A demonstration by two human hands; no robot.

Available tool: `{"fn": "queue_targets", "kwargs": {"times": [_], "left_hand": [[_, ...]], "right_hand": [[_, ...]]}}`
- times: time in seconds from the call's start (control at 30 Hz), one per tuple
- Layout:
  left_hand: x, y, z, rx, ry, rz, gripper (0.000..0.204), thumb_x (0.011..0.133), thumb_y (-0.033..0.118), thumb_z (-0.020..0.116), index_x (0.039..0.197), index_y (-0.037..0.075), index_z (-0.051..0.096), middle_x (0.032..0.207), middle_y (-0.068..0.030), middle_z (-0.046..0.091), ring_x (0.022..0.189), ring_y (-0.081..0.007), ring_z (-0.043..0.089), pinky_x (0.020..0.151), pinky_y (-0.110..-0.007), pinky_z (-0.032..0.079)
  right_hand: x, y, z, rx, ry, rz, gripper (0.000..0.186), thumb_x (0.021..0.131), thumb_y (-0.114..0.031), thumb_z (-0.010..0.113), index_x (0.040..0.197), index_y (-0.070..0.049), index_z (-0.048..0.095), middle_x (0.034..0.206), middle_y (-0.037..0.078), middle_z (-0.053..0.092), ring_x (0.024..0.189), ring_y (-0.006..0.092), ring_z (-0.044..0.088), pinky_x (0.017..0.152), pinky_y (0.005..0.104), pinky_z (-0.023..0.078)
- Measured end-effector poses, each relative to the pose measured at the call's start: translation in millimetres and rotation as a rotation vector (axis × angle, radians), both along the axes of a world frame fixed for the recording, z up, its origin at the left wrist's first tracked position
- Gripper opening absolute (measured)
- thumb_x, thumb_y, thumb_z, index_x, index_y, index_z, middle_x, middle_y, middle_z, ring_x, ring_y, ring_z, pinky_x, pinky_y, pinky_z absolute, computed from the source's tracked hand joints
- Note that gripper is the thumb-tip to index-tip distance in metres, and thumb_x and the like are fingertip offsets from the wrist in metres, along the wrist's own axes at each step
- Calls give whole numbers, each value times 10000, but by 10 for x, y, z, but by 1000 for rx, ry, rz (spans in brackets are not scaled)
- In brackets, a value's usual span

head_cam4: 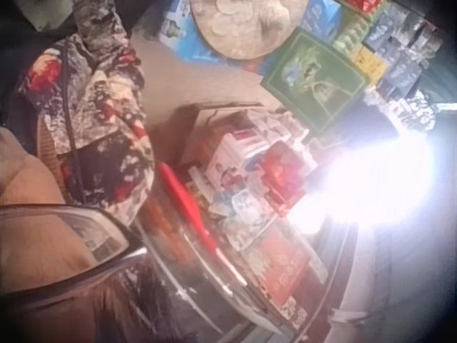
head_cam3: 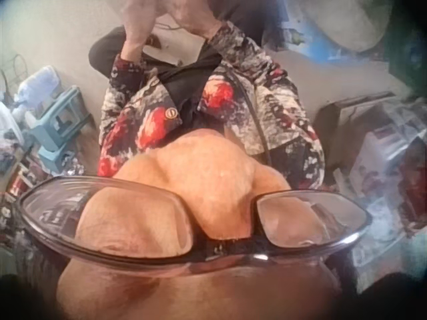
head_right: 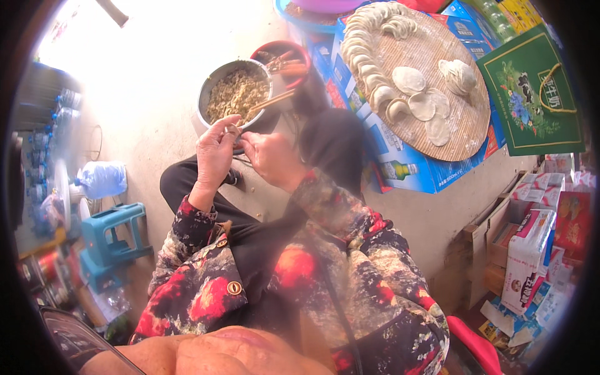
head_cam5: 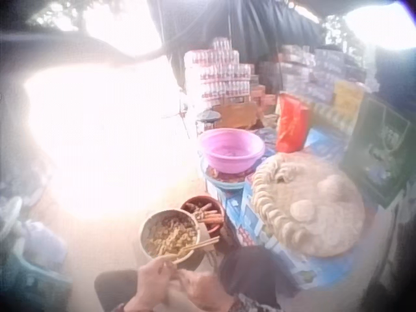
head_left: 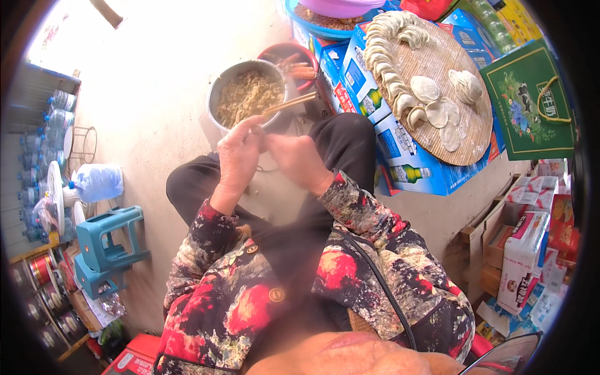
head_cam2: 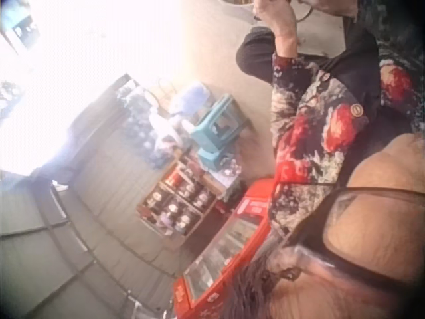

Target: The person sits on the floor and repeatedly fills round dough wrappers with a grainy filling using chopsticks, then folds and seals them into dumplings. The finished dumplings are placed on a round woven tray.

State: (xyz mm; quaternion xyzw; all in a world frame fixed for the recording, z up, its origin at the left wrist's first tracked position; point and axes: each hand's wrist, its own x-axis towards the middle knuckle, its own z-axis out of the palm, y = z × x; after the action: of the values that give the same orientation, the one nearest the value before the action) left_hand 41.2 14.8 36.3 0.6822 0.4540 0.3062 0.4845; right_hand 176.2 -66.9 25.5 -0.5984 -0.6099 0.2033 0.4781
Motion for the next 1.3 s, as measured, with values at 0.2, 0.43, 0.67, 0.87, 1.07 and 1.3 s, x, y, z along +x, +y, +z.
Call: {"fn": "queue_targets", "kwargs": {"times": [0.2,0.43,0.67,0.87,1.07,1.3], "left_hand": [[593,250,610,478,-93,-158,260,830,-24,609,1034,42,756,1112,-141,718,944,-242,717,808,-325,563],[1973,547,1263,681,-129,-553,243,883,4,601,1078,24,745,1002,-128,730,812,-206,682,758,-336,558],[2904,826,1196,837,121,-726,188,815,89,641,957,110,762,942,-161,726,936,-363,688,792,-460,543],[3090,851,970,912,372,-657,201,807,150,706,973,235,783,976,-97,741,961,-337,690,811,-451,564],[3091,883,911,1013,241,-667,184,825,130,675,976,149,778,974,-139,726,940,-344,683,829,-451,554],[2953,239,1171,696,-7,-1087,259,882,63,584,1070,97,760,1039,-109,721,970,-281,666,882,-388,525]], "right_hand": [[157,-4,-437,-125,198,-12,269,943,-184,644,1087,35,706,791,225,696,630,296,695,626,393,532],[124,-10,-1034,-265,394,-55,331,921,-228,693,1118,38,704,821,172,737,615,199,709,641,336,553],[-51,116,-912,-263,482,35,362,894,-263,715,1112,25,709,873,206,733,751,269,729,718,365,558],[-80,116,-896,-235,471,20,380,871,-295,733,1088,17,715,902,228,723,853,336,726,779,398,561],[-91,122,-939,-179,433,19,346,869,-279,740,1061,8,725,901,219,726,851,331,728,785,396,561],[-65,121,-947,-190,451,36,343,861,-271,751,1063,4,727,909,215,729,858,330,727,793,393,562]]}}
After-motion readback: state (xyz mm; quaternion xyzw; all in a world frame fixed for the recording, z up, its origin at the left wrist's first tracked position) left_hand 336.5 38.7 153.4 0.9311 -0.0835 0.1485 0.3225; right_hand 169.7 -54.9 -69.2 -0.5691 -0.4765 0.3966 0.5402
